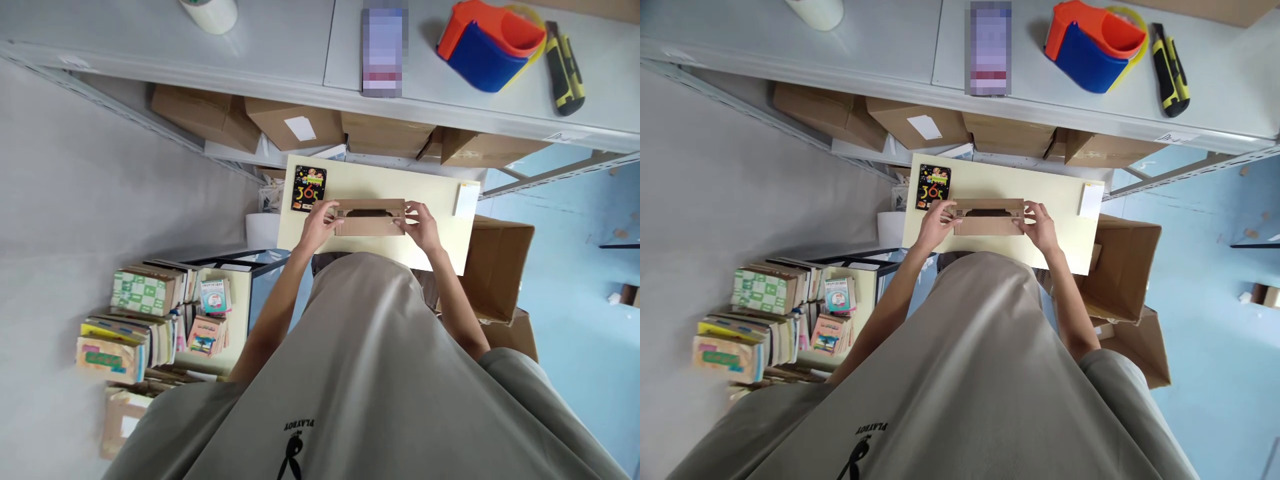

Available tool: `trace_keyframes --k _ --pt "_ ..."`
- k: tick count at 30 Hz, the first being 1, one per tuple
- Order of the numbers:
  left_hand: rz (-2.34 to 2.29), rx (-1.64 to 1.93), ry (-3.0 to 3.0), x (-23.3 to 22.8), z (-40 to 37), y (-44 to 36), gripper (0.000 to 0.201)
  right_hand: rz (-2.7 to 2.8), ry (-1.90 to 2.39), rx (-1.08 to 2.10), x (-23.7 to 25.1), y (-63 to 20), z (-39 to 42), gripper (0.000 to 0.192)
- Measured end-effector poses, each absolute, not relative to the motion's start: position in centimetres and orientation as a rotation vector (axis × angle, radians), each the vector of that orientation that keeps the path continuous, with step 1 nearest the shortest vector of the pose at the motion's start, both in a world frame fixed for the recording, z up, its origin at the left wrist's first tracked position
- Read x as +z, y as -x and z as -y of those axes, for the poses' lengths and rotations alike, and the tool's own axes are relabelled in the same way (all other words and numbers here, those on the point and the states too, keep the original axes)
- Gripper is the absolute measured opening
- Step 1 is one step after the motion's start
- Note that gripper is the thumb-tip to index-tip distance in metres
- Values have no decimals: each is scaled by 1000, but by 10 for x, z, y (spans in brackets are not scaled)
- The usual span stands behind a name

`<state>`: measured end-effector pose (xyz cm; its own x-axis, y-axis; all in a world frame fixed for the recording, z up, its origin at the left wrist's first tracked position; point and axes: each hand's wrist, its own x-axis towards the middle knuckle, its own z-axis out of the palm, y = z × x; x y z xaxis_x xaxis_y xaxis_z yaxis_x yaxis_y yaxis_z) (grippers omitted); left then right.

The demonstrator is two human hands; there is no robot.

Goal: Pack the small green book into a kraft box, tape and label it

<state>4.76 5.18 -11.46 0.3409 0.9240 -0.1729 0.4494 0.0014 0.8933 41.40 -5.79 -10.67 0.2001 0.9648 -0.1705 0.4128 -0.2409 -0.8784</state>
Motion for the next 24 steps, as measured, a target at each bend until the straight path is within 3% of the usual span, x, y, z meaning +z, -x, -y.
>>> trace_keyframes --k 3,11,19,24 --pt "-1256 600 -1674 -114 -48 -48 24 1410 1746 931 -104 -413 62 63" --pt "-1351 670 -1677 -116 -41 -63 10 1297 1808 802 -116 -401 55 62" --pt "-1482 668 -1558 -109 -38 -72 17 1183 1895 956 -101 -404 49 69" --pt "-1543 628 -1596 -112 -41 -73 20 1267 1968 975 -102 -406 41 57"
